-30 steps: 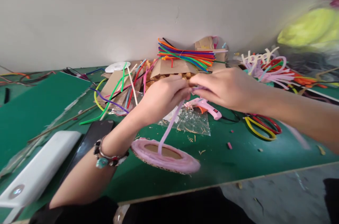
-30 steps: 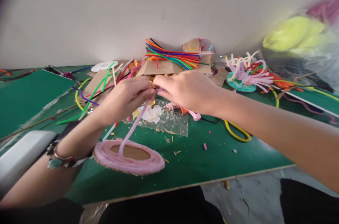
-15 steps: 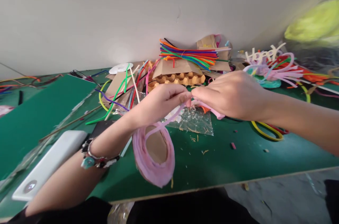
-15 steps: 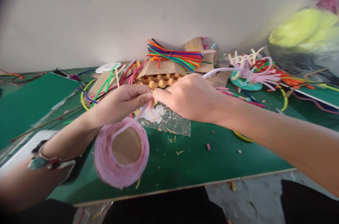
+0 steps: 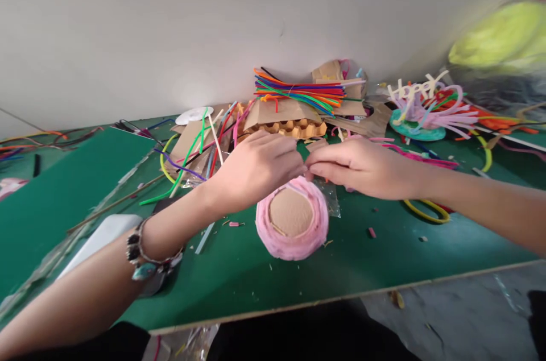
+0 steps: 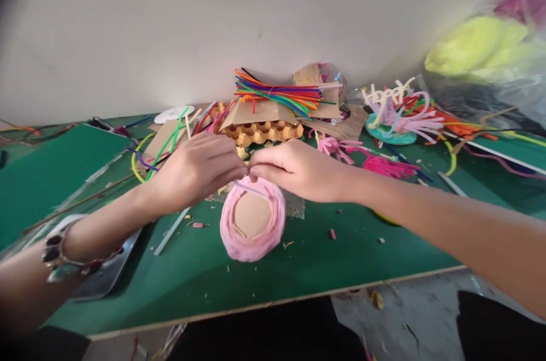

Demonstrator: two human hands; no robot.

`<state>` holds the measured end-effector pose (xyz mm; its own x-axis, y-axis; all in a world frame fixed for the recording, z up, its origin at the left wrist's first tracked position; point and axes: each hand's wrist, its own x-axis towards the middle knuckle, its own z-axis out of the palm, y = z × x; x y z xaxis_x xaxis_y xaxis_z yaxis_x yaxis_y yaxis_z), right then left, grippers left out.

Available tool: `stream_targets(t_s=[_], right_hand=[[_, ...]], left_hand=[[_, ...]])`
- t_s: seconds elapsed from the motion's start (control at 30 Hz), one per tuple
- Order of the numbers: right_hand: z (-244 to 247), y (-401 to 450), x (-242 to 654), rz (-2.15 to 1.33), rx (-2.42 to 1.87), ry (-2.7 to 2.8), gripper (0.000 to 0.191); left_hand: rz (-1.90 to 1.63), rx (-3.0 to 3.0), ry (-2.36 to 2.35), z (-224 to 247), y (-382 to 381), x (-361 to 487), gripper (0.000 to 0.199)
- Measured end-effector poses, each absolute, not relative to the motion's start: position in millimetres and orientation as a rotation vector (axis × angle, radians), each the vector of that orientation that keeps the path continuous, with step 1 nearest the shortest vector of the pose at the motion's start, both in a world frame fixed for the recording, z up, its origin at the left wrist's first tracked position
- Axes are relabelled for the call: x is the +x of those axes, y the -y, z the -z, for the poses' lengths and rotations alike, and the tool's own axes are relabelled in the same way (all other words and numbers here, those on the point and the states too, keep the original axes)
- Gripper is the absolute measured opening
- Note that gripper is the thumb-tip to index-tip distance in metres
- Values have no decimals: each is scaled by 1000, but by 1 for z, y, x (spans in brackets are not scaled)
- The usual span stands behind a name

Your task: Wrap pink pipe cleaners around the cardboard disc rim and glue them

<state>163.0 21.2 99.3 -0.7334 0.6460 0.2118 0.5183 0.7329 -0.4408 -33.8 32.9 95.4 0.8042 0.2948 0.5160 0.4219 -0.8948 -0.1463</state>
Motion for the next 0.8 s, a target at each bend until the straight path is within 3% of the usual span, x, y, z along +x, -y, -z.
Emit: stream_targets(t_s=[0.13, 0.27, 0.5, 0.8], right_hand=[[-104, -9, 164, 550, -793, 2562, 22], [-110, 2, 165, 1052, -652, 2480, 28], [-111, 9, 161, 1043, -661, 2297, 30], [-115, 22, 159, 996, -866, 2159, 19]], left_hand=[[926, -3068, 739, -96, -33, -39, 27], [990, -3268, 842, -102, -26, -42, 26], [1089, -3377, 1039, -109, -14, -44, 28], [1168, -3477, 1112, -108, -10, -48, 30]])
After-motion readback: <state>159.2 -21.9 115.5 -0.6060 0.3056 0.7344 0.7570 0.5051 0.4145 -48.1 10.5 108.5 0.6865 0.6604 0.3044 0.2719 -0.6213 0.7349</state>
